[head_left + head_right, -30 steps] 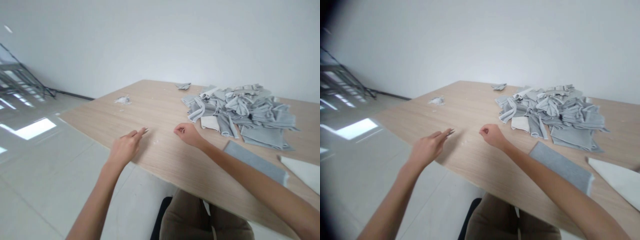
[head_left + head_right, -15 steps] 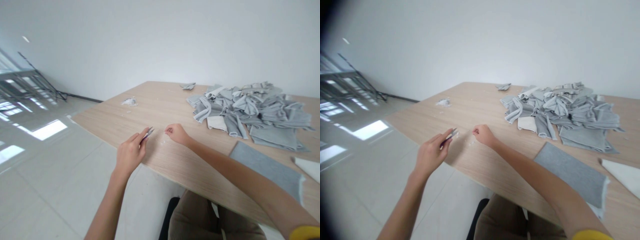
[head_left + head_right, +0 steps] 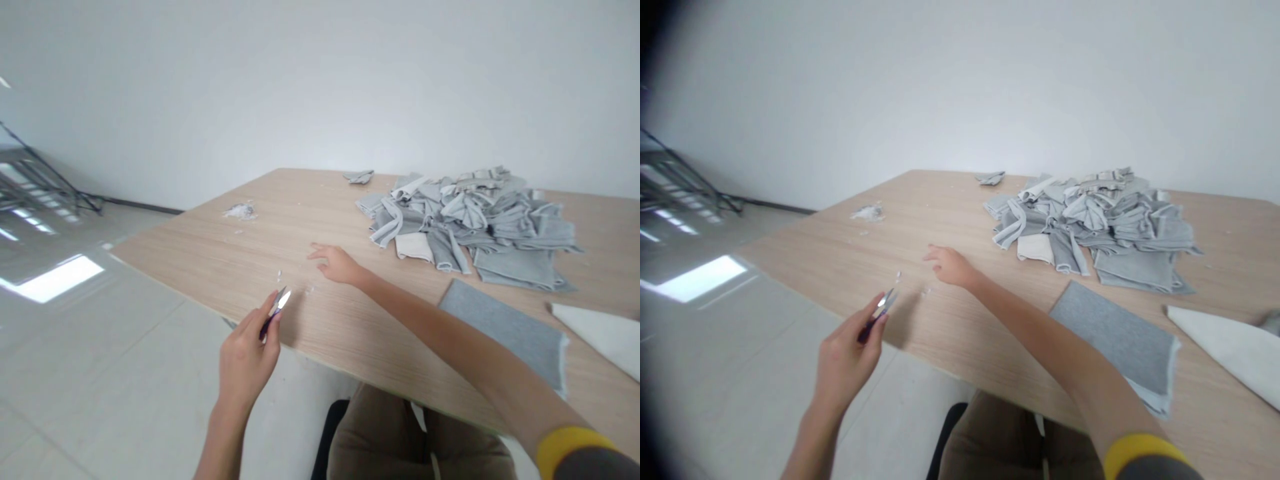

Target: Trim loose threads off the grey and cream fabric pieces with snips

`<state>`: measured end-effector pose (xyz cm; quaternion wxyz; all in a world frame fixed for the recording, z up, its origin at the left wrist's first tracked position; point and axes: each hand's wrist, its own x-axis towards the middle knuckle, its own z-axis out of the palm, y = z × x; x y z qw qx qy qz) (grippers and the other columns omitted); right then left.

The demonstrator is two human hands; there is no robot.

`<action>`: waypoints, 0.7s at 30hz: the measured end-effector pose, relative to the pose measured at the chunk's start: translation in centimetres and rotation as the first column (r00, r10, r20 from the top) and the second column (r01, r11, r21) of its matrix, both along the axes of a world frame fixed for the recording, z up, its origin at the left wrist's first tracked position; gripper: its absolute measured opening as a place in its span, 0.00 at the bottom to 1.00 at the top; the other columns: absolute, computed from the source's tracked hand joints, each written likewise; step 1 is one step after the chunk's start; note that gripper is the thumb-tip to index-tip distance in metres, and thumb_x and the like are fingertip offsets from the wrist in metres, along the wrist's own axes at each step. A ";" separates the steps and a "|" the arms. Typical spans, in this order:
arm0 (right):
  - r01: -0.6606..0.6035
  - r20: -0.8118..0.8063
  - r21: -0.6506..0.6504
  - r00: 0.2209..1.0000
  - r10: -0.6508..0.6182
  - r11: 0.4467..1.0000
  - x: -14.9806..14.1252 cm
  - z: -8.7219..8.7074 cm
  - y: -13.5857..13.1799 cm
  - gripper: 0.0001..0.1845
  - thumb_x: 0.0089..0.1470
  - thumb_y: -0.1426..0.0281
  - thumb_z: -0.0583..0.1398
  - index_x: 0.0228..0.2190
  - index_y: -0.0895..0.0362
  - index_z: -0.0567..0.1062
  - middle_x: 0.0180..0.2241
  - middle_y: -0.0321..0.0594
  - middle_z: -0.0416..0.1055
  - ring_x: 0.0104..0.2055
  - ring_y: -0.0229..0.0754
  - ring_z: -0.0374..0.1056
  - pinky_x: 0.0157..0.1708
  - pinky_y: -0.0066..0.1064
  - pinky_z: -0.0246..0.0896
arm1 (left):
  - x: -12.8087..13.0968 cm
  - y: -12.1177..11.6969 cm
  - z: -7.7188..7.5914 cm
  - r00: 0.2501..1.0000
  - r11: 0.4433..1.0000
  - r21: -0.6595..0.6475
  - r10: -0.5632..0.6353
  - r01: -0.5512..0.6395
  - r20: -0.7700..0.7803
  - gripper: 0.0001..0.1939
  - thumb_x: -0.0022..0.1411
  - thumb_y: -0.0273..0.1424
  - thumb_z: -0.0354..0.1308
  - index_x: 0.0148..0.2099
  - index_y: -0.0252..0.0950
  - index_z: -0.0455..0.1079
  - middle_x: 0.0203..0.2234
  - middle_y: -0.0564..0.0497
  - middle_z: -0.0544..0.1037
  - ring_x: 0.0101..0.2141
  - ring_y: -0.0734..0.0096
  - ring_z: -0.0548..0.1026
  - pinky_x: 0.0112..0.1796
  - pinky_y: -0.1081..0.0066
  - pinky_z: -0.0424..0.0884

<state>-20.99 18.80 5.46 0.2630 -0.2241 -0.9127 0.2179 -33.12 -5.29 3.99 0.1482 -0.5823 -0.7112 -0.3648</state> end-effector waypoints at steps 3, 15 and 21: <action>0.024 -0.041 0.025 0.999 -0.023 0.999 3.1 1.4 -0.4 0.27 0.52 0.83 0.60 0.53 0.57 0.78 0.59 0.44 0.73 0.61 0.43 0.68 0.63 0.32 0.58 | 1.1 -1.3 0.3 1.000 0.999 0.026 0.021 -0.021 -0.012 0.21 0.70 0.37 0.54 0.62 0.38 0.70 0.41 0.45 0.83 0.32 0.66 0.80 0.36 0.70 0.74; 0.576 -0.101 -0.061 0.809 -0.579 0.815 36.6 2.5 -9.6 0.18 0.62 0.69 0.55 0.50 0.52 0.79 0.43 0.40 0.82 0.49 0.48 0.78 0.55 0.45 0.69 | 10.5 -5.2 -4.2 0.928 0.987 -0.137 -0.022 0.079 0.371 0.26 0.67 0.44 0.57 0.62 0.39 0.71 0.35 0.52 0.85 0.27 0.72 0.80 0.25 0.79 0.75; 0.770 -0.107 -0.104 0.621 -0.776 0.630 47.1 -1.5 -17.5 0.19 0.58 0.70 0.57 0.48 0.52 0.80 0.52 0.40 0.78 0.57 0.50 0.73 0.62 0.49 0.63 | 16.0 -4.3 -5.2 0.879 0.938 -0.085 -0.281 0.337 0.385 0.22 0.63 0.41 0.61 0.57 0.41 0.75 0.46 0.50 0.84 0.37 0.63 0.85 0.35 0.76 0.81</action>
